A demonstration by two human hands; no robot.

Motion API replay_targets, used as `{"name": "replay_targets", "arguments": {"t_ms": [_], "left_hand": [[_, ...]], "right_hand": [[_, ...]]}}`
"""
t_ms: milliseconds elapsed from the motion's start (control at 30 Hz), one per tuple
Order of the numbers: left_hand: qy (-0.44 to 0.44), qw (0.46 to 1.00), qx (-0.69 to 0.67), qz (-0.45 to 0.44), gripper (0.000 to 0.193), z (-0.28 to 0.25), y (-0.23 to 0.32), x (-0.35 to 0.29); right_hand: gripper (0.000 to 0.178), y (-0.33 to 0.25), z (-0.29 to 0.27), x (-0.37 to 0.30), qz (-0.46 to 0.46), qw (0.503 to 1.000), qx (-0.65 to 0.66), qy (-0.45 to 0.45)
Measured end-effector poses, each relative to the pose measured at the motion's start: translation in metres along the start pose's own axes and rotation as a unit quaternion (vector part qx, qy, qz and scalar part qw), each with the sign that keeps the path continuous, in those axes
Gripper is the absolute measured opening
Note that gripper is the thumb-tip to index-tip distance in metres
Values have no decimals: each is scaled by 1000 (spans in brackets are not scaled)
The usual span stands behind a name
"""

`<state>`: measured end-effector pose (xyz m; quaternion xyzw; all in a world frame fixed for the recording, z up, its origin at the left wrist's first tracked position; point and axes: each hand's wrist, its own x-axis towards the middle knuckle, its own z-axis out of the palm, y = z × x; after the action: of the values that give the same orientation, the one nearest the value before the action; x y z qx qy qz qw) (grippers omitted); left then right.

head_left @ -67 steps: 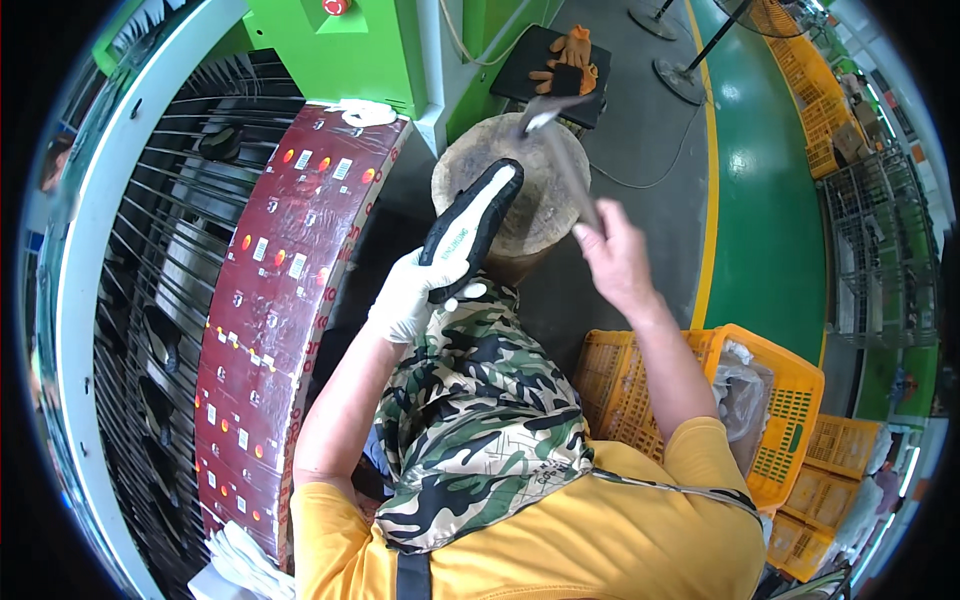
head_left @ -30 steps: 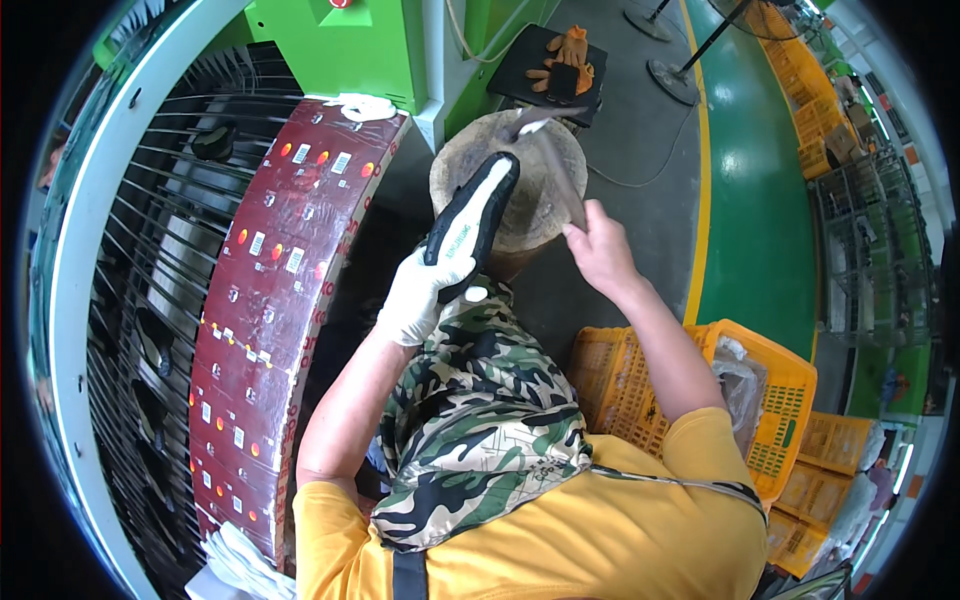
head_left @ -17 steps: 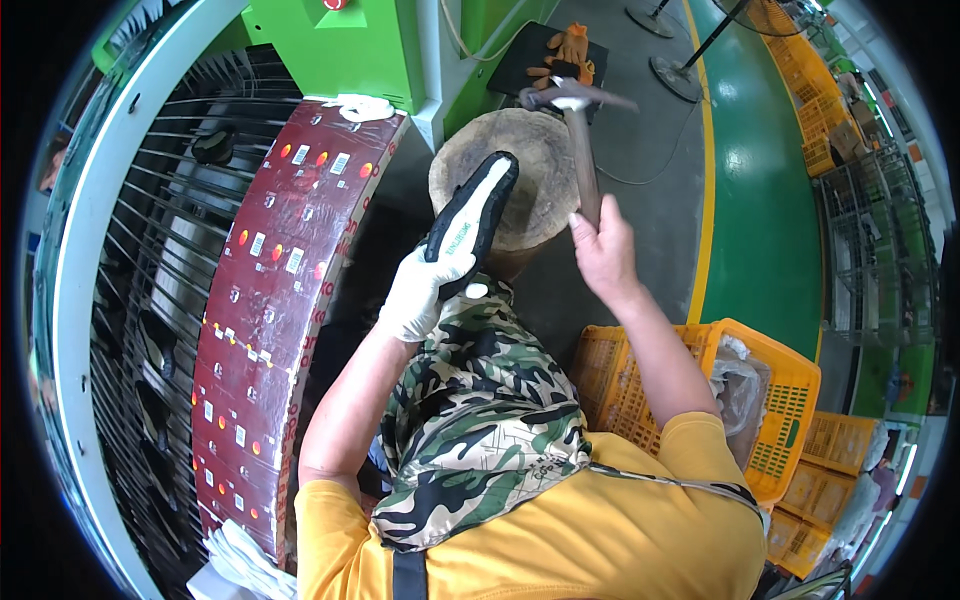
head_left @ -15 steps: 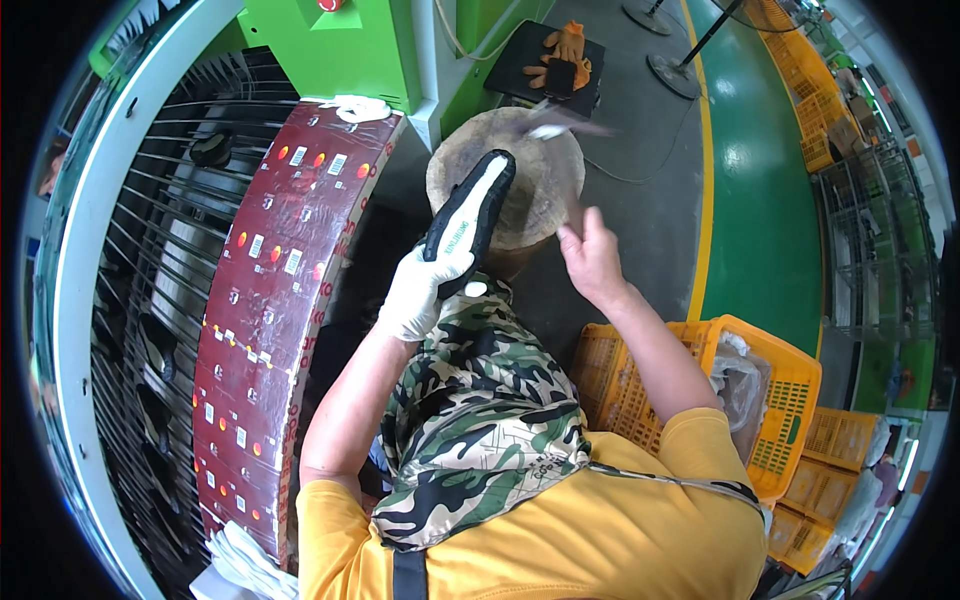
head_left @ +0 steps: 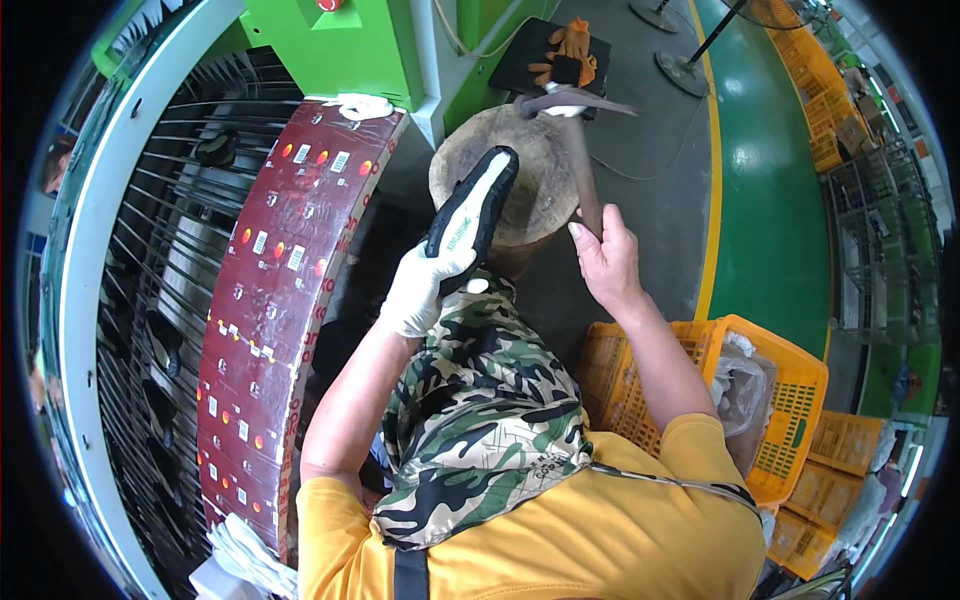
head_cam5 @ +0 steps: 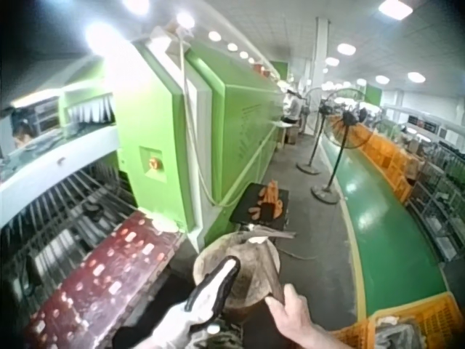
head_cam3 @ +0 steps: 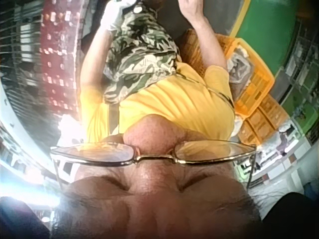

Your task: Hammer the sole of a shoe on a wooden block to shape or flatten it.

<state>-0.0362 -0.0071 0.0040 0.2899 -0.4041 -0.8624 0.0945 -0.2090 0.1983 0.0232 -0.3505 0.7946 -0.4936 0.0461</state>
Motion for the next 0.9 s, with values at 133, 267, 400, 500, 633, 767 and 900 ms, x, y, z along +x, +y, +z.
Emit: {"name": "replay_targets", "arguments": {"t_ms": [133,267,400,500,633,767,900], "left_hand": [[25,999,19,-18,36,7,1,-1],[13,1000,10,-15,35,5,0,-4],[14,999,35,-13,35,12,-1,-5],[19,999,33,-18,36,10,0,-6],[8,999,44,-4,36,5,-1,-3],[9,999,33,-38,36,8,4,-3],[2,999,27,-25,34,5,9,0]], "right_hand": [[29,55,26,-9,-41,995,-86,13],[25,26,0,6,55,998,-23,-12],[25,53,18,13,32,997,46,55],[18,76,24,24,-66,992,-98,44],[19,41,14,29,45,998,-32,-6],[20,69,28,28,-35,993,-113,12],[24,35,24,29,22,997,-61,-46]]}}
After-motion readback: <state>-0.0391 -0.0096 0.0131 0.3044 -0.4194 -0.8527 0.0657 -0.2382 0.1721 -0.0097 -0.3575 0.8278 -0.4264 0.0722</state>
